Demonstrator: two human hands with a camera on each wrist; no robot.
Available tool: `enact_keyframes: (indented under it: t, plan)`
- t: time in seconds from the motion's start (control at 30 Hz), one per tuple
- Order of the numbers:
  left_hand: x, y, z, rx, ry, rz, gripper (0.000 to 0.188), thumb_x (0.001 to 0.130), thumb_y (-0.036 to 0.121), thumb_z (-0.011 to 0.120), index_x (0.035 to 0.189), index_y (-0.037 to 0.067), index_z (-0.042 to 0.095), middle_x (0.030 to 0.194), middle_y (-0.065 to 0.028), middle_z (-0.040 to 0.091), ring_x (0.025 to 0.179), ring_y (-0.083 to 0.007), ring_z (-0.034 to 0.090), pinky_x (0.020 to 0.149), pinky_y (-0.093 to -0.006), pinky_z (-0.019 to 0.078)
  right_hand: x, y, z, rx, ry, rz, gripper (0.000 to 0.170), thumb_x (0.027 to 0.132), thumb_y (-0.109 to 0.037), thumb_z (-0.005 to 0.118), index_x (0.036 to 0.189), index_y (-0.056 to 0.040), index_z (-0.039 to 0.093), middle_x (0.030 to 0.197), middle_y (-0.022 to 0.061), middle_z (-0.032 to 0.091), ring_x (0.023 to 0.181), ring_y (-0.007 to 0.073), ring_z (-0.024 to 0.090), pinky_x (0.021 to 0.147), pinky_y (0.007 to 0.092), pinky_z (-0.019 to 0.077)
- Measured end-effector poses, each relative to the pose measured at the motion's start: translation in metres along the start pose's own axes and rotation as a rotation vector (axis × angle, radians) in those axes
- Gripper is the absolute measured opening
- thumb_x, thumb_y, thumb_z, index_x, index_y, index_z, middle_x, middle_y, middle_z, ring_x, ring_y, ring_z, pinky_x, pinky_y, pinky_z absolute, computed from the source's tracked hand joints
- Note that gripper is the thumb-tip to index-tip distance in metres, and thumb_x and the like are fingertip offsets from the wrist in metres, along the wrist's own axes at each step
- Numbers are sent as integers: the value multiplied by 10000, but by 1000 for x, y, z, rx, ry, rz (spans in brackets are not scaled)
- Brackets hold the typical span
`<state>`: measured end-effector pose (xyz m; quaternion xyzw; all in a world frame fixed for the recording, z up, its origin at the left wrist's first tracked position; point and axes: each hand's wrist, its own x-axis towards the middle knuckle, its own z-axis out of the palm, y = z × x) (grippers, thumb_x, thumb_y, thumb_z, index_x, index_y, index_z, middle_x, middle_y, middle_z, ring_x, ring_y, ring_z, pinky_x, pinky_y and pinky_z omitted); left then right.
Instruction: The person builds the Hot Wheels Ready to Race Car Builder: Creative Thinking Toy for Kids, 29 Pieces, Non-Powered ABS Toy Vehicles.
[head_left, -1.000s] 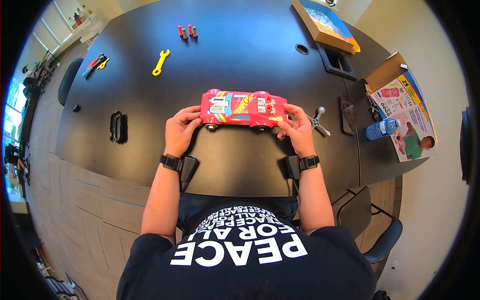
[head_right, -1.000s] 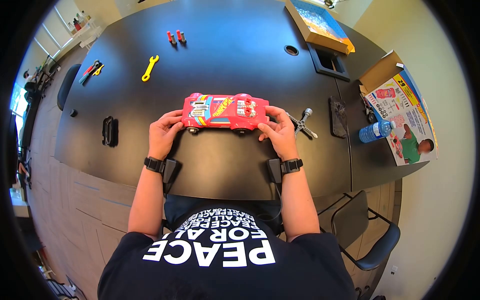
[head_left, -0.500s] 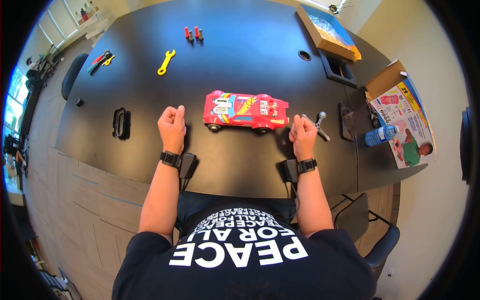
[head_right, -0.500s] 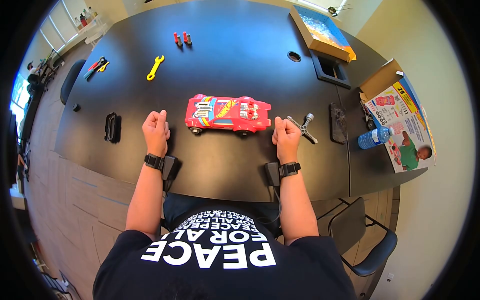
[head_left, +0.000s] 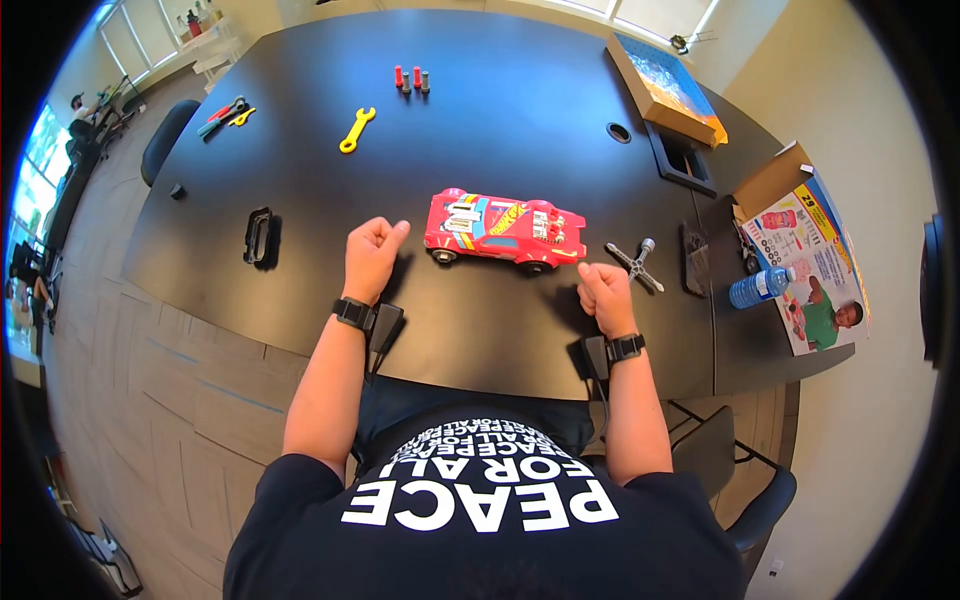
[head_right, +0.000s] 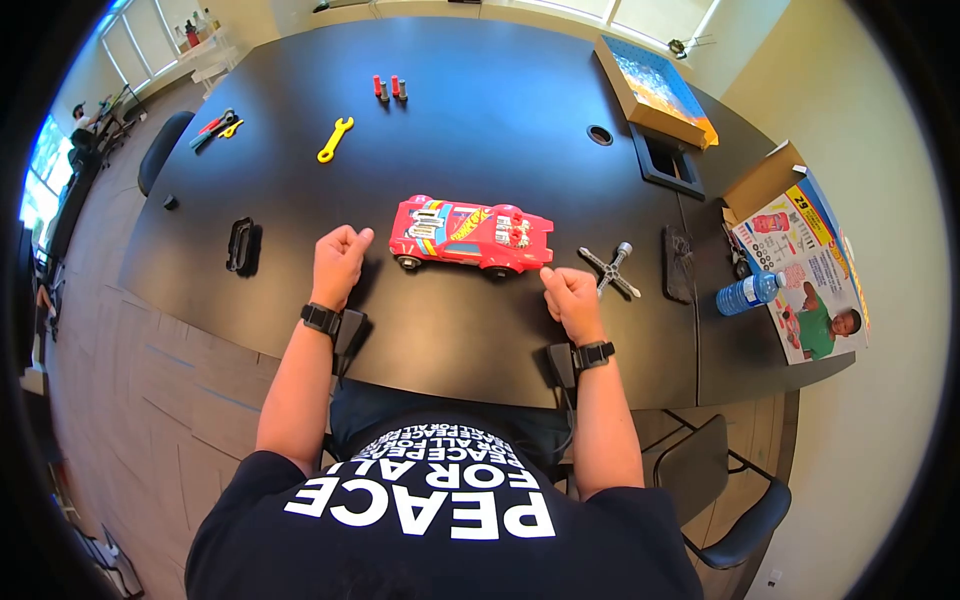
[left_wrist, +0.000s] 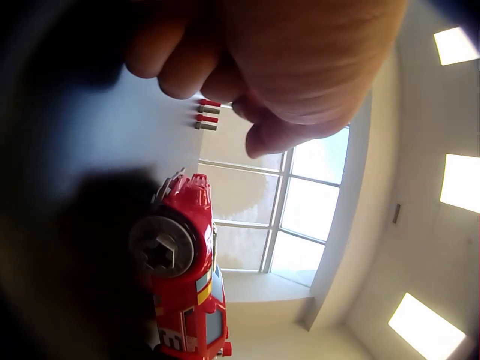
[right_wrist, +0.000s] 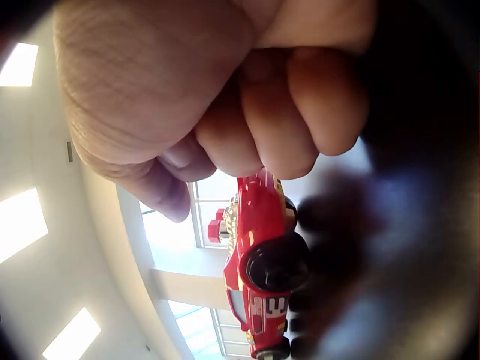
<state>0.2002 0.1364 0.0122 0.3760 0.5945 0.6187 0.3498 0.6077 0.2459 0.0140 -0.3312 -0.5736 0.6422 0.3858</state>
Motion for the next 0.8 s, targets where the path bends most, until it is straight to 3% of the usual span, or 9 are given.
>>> enact_keyframes:
  t: [0.2,0.27,0.3,0.33,0.4,0.5,0.7,0.73,0.8]
  plan:
    - [-73,22,-44,528,-89,154,366,1020,211,867,805,34,629,665,0,548,639,-78,475,593,-304,404,-86,-3,-8,-458,37,-2,563,1071,-178,796,660,-76,425,626,-55,363,634,59,321,553,345,266]
    - [-97,15,-74,492,113,166,232,994,166,877,914,46,696,696,31,566,646,-81,485,610,-283,409,-126,-7,-12,-427,52,36,552,1055,-156,805,663,-73,425,635,-45,346,638,75,312,560,348,266]
    - [-104,5,-100,556,234,189,236,1001,148,887,1114,49,705,875,31,650,755,-58,565,634,-253,446,-144,-2,-16,-372,79,47,545,1057,-130,798,667,-77,420,638,-49,347,639,80,298,562,348,256]
    - [-107,6,-122,574,390,191,562,991,157,905,1458,35,618,1149,-58,704,853,-99,639,646,-272,533,-158,2,-19,-315,104,27,549,1064,-123,794,667,-82,417,629,-51,367,622,75,309,555,335,263]
    - [-107,37,-148,467,684,62,975,905,146,977,1691,53,408,1440,-146,651,995,-183,683,646,-307,596,-174,7,-21,-262,129,12,554,1072,-116,789,666,-87,413,620,-54,387,604,70,321,548,321,271]
    - [-80,27,-207,397,752,-25,1247,827,235,1042,1781,65,256,1600,-212,577,1102,-240,698,643,-317,631,-181,14,-19,-122,251,-58,547,1093,-97,771,674,-96,419,608,-57,427,566,61,364,531,290,302]
    - [-34,25,-225,666,572,-158,1310,733,426,1085,1747,32,355,1588,-235,626,1247,-275,705,670,-341,641,-175,9,-22,53,239,-53,506,1113,-63,745,718,-98,431,658,-40,450,555,66,392,516,277,329]
    - [-29,19,-225,678,590,-128,1073,797,331,1047,1662,4,502,1525,-225,680,1161,-258,741,635,-326,639,-175,10,-23,107,235,-61,499,1117,-61,739,726,-97,432,666,-36,449,557,68,388,513,278,330]
    - [-21,11,-229,646,572,-126,942,827,282,1019,1602,-6,568,1492,-220,699,1094,-244,756,612,-317,640,-176,10,-24,159,233,-71,492,1121,-58,733,733,-96,433,675,-33,447,559,71,384,511,280,332]
